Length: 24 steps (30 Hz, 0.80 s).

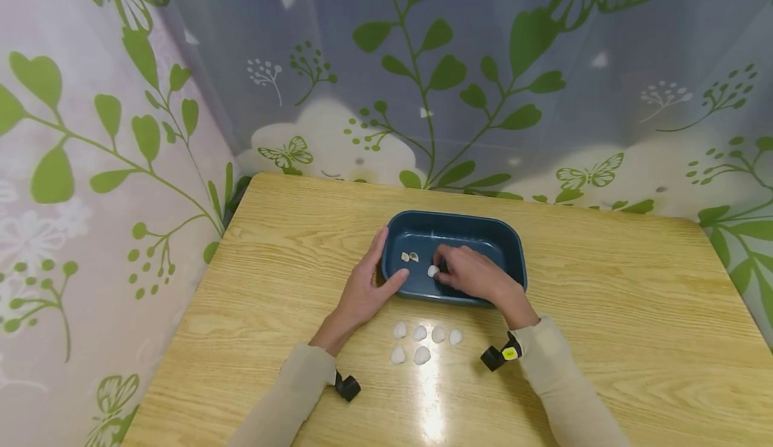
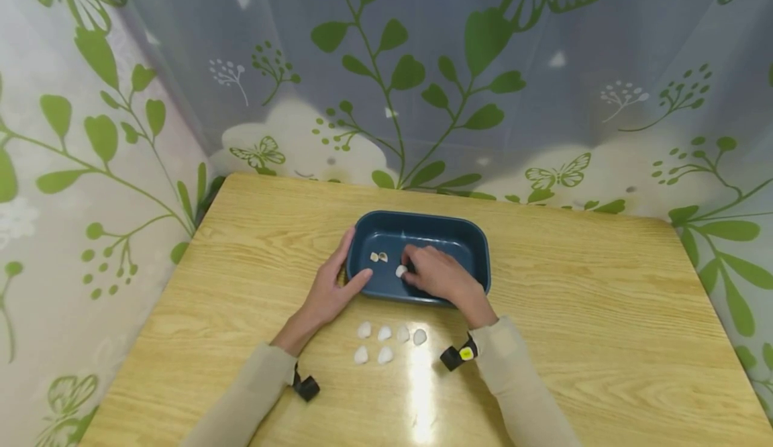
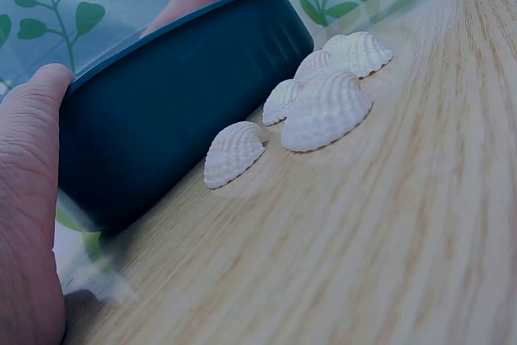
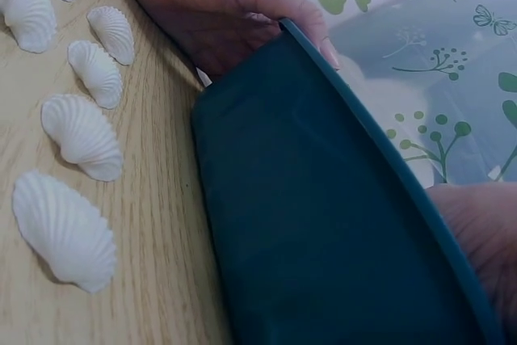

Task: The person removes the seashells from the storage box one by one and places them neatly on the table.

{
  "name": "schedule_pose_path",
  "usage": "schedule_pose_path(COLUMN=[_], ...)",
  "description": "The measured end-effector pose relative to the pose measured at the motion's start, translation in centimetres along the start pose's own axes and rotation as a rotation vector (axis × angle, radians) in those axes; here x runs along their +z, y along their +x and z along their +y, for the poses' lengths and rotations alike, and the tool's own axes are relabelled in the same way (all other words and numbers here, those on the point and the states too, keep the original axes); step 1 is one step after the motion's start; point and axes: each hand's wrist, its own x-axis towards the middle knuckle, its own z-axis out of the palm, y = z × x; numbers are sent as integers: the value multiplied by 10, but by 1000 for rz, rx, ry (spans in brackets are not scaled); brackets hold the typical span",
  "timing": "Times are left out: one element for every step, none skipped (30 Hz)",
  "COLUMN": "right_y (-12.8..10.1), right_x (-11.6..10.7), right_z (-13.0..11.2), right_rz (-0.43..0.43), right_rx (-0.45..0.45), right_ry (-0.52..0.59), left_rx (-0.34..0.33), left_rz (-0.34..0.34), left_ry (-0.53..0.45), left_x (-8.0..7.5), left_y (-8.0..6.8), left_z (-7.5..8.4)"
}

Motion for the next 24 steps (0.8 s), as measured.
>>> schedule_pose_path(right_y=[0, 0, 0, 0, -1, -1, -1, -2, -2, -3, -3, -4, -4, -5, -6, -6, -7, -8, -10, -11, -12, -14, -16, -17], right_x=[0, 0, 0, 0, 1, 1, 1, 0, 0, 0, 1, 1, 1, 1, 0, 0, -1, -1, -2, -3, -4, -5, -6, -8], right_z=[0, 0, 0, 1, 1, 1, 1, 1, 1, 1, 2, 2, 3, 3, 3, 3, 3, 3, 2, 2, 2, 1, 1, 0], right_rz=[-2, -3, -4, -5, -5, -6, -7, -8, -9, -10, -11, -11, -11, -8, -6, -2, 3, 9, 15, 21, 26, 32, 38, 42], right_rx=[-2, -4, -6, -9, -10, -10, -10, -13, -12, -10, -8, -10, -10, -11, -9, -13, -18, -24, -27, -35, -41, -47, -55, -58], right_ry=[3, 8, 11, 15, 18, 19, 21, 20, 19, 18, 16, 14, 13, 12, 15, 18, 22, 26, 32, 37, 43, 46, 50, 53], left_rx=[0, 0, -1, -1, 0, 0, 2, 2, 3, 6, 8, 11, 13, 13, 11, 11, 9, 9, 10, 11, 12, 15, 16, 18], left_rz=[0, 0, 0, 1, 1, 2, 3, 4, 5, 5, 5, 6, 6, 5, 4, 3, 2, 1, 1, 1, 1, 3, 4, 4], left_ry=[1, 2, 2, 3, 2, 1, 0, 0, -1, -1, -1, 0, 1, 2, 3, 3, 4, 3, 4, 5, 7, 8, 11, 13], left_x=[0, 0, 0, 0, 0, 0, 0, 0, 0, 0, 0, 0, 0, 0, 0, 0, 0, 0, 0, 0, 0, 0, 0, 0], left_y=[0, 0, 0, 0, 0, 0, 0, 0, 0, 0, 0, 0, 0, 1, 1, 1, 1, 1, 1, 1, 1, 1, 1, 1], left_z=[0, 0, 1, 1, 1, 1, 1, 1, 0, 0, 0, 0, -1, -1, -1, -1, -1, -1, 0, 0, 0, -1, -1, -1])
